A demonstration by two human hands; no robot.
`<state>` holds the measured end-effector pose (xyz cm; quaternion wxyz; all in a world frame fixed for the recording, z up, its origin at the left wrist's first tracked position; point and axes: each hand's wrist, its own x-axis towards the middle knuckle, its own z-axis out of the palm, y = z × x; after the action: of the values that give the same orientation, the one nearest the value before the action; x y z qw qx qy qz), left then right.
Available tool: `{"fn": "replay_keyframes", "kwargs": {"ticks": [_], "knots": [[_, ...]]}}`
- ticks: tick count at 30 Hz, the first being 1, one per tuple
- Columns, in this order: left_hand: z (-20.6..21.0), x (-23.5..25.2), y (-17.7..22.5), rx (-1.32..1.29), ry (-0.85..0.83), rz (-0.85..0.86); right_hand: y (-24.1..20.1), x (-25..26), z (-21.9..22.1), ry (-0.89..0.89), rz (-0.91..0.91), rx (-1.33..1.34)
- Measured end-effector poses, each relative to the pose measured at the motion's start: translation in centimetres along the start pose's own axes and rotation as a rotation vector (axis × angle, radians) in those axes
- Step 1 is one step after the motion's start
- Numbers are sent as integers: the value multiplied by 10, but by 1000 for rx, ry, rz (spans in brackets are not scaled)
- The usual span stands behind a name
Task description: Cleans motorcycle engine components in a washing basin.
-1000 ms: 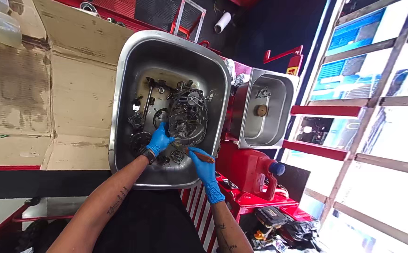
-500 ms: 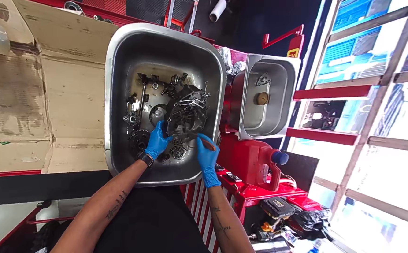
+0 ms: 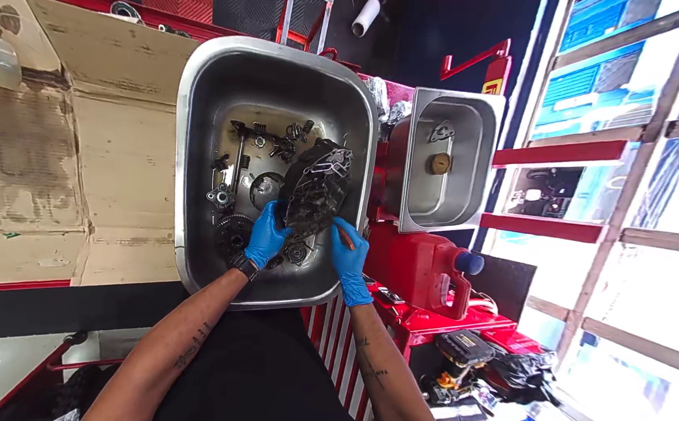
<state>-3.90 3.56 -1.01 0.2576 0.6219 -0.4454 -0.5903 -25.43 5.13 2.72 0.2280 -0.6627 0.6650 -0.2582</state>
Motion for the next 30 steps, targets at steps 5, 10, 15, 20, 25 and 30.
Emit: {"fn": "replay_keyframes", "kwargs": {"ticks": [5, 10, 15, 20, 25, 30], "knots": [[-8, 6, 24, 79, -31, -94, -7, 67, -2, -83, -161, -146], [-39, 19, 54, 205, -105, -241, -11, 74, -9, -317, -152, -186], [-77, 34, 61, 296, -217, -275, -27, 125, 6, -262, -166, -120], [-104, 54, 51, 275, -269, -229, -37, 143, -15, -303, -61, 5], [-106, 58, 49, 197, -277, -224, -38, 165, -1, -142, 173, 267], [-109, 55, 49, 166, -294, -201, -42, 177, -2, -65, 258, 394]]}}
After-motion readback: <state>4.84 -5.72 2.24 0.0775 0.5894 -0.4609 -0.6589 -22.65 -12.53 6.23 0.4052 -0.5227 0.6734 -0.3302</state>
